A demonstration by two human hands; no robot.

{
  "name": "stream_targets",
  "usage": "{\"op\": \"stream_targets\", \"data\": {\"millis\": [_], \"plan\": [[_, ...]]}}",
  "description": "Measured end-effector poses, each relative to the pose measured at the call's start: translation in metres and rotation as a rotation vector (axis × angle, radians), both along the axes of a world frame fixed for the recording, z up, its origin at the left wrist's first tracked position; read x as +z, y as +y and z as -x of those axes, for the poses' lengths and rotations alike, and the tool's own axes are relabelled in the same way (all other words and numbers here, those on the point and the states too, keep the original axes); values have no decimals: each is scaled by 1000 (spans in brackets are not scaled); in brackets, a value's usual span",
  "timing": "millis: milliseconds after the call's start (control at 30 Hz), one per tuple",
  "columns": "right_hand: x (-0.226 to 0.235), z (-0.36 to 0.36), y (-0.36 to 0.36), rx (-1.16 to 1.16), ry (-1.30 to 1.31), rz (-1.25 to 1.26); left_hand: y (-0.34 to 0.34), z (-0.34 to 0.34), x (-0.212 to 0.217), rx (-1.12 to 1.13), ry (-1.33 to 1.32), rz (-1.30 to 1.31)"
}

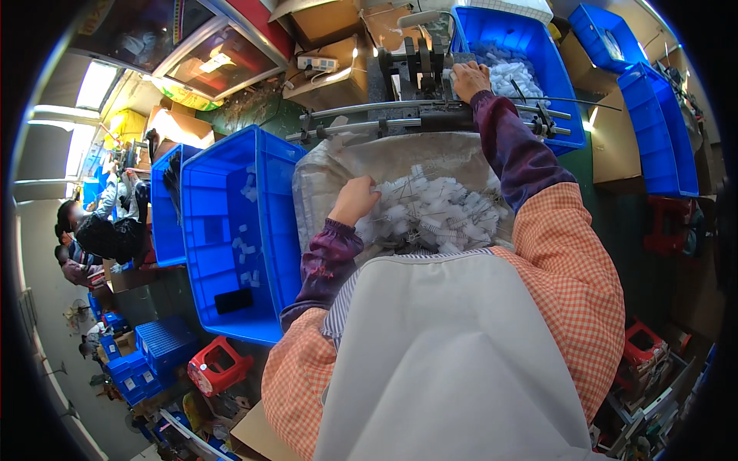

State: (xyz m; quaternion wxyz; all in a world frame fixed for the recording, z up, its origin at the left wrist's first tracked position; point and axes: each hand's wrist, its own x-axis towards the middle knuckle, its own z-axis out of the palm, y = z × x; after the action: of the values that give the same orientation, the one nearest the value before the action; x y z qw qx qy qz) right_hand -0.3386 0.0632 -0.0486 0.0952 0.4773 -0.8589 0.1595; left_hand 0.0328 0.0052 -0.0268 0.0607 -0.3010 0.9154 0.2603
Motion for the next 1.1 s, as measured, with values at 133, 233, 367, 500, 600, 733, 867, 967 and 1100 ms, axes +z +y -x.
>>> {"op": "stream_targets", "data": {"millis": [133, 233, 367, 500, 600, 733, 867, 967, 1100], "plan": [[-3, 3, 0, 2, -57, 23, 0, 0, -1, 8, 0, -5], [-4, 3, -1, -33, -89, -33, 1, 0, 0, 4, -7, -10], [-4, 4, 0, 22, -58, 29, 0, -1, -5, 10, -8, -15], [-9, 9, -1, -2, -127, 66, 0, -1, -5, 9, -1, -9], [-8, 9, -4, -36, -172, 59, 0, -1, -3, 10, 0, 5], [-9, 12, -4, -35, -212, 53, 0, -2, -4, 10, 13, 4], [-10, 11, -6, -69, -195, 42, 0, -2, -5, 14, 2, -7], [-10, 11, -3, -31, -201, 70, 0, -2, -5, 9, 2, -3], [-10, 12, -2, -31, -148, 72, 1, -3, -3, 13, 13, 16]]}}
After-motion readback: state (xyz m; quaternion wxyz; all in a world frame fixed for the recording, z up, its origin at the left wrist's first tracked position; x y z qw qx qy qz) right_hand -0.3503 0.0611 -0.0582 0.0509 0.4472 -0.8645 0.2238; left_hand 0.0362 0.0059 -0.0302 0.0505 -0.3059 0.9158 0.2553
